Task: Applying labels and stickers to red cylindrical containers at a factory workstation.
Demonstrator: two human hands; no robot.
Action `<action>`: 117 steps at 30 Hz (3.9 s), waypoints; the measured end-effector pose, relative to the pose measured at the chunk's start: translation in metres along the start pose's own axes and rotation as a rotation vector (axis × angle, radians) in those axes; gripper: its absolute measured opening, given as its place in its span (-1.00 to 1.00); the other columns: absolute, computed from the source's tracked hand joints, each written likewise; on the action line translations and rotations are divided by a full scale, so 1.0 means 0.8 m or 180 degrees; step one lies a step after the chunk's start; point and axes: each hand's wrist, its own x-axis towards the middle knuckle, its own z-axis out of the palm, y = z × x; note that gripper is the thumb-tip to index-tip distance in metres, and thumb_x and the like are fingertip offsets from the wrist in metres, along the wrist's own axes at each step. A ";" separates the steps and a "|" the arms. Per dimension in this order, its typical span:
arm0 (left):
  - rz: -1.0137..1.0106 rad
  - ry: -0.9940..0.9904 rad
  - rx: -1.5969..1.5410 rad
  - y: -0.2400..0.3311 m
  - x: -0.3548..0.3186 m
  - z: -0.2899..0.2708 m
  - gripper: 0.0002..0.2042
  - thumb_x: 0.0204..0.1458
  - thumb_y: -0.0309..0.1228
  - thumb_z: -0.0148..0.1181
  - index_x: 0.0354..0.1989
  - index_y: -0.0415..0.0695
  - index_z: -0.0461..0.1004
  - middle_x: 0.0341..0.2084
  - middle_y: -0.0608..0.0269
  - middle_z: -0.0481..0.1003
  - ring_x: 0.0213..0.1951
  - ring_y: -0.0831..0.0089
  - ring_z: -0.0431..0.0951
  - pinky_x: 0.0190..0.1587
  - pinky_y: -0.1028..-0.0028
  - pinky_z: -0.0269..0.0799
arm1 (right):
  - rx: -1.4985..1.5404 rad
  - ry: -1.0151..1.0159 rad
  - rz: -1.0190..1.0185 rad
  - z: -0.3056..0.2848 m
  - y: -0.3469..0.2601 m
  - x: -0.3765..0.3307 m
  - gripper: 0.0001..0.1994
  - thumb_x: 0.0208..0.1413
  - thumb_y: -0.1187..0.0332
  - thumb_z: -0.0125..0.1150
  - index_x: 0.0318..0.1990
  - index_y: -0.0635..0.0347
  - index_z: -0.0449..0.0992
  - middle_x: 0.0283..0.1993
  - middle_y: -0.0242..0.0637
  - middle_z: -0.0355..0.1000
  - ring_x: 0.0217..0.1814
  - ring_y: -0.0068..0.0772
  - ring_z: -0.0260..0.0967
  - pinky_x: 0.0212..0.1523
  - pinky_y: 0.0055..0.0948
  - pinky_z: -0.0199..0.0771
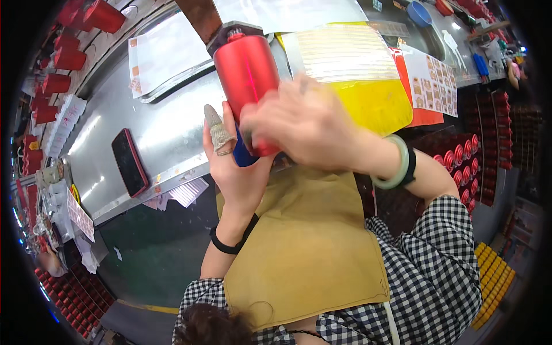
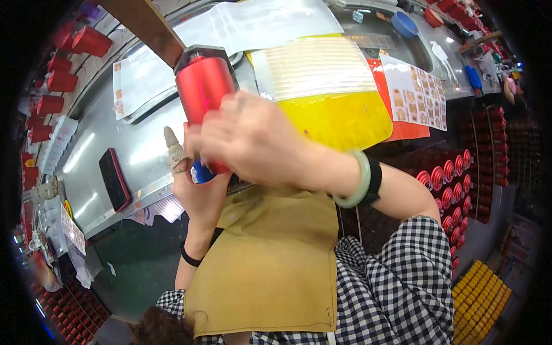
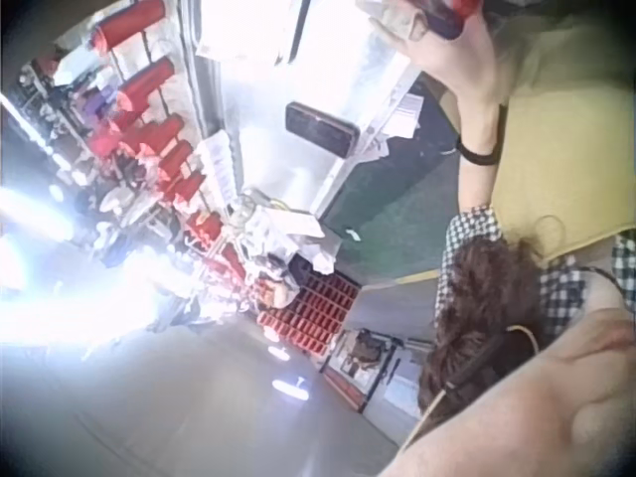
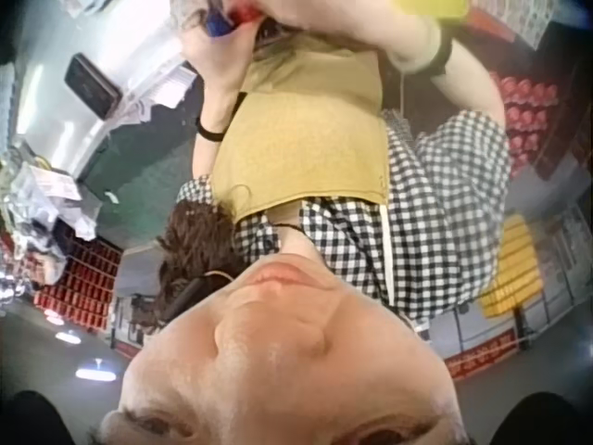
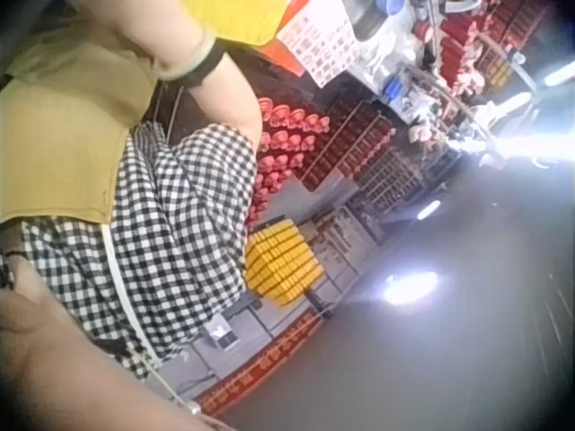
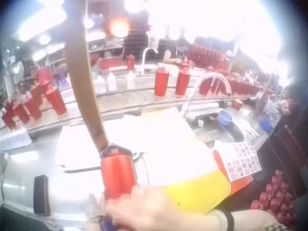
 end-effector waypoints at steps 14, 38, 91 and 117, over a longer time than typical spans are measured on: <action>-0.0601 -0.0043 -0.1291 -0.007 -0.007 -0.004 -0.17 -0.14 -0.55 0.51 0.41 -0.17 0.29 0.32 -0.14 0.32 0.36 0.01 0.32 0.31 0.19 0.31 | 0.0058 0.0656 0.1161 -0.046 0.027 -0.020 -0.74 -0.02 0.49 0.43 -0.13 0.19 0.61 -0.27 -0.26 0.58 -0.28 -0.25 0.50 -0.23 -0.33 0.49; -0.0280 -0.0120 0.0120 -0.028 -0.033 0.001 -0.30 -0.13 -0.27 0.53 0.23 -0.29 0.45 0.13 -0.02 0.48 0.23 0.10 0.37 0.21 0.20 0.14 | 0.0025 0.0772 0.3415 -0.002 0.002 -0.069 -0.85 0.20 0.46 0.26 -0.10 0.27 0.56 -0.25 -0.05 0.56 -0.26 -0.11 0.55 -0.22 -0.28 0.51; 0.0073 0.0998 -0.0003 -0.012 -0.047 0.021 -0.55 -0.23 -0.60 0.55 -0.06 -0.15 0.65 0.27 -0.07 0.42 0.28 -0.06 0.35 0.28 0.11 0.28 | 0.1406 0.1426 0.3613 -0.008 0.001 -0.108 -0.79 0.36 0.39 0.18 0.01 0.33 0.51 -0.26 -0.43 0.49 -0.26 -0.72 0.32 -0.23 -0.66 0.36; 0.0297 0.0134 0.0428 0.018 -0.008 0.003 -0.30 -0.23 -0.33 0.59 0.23 0.24 0.54 0.46 -0.20 0.06 0.39 -0.23 0.13 0.35 0.00 0.14 | 0.0577 0.1263 0.2148 -0.010 0.026 -0.046 -0.76 0.10 0.57 0.25 -0.07 0.15 0.62 -0.29 -0.32 0.57 -0.23 -0.44 0.48 -0.14 -0.46 0.46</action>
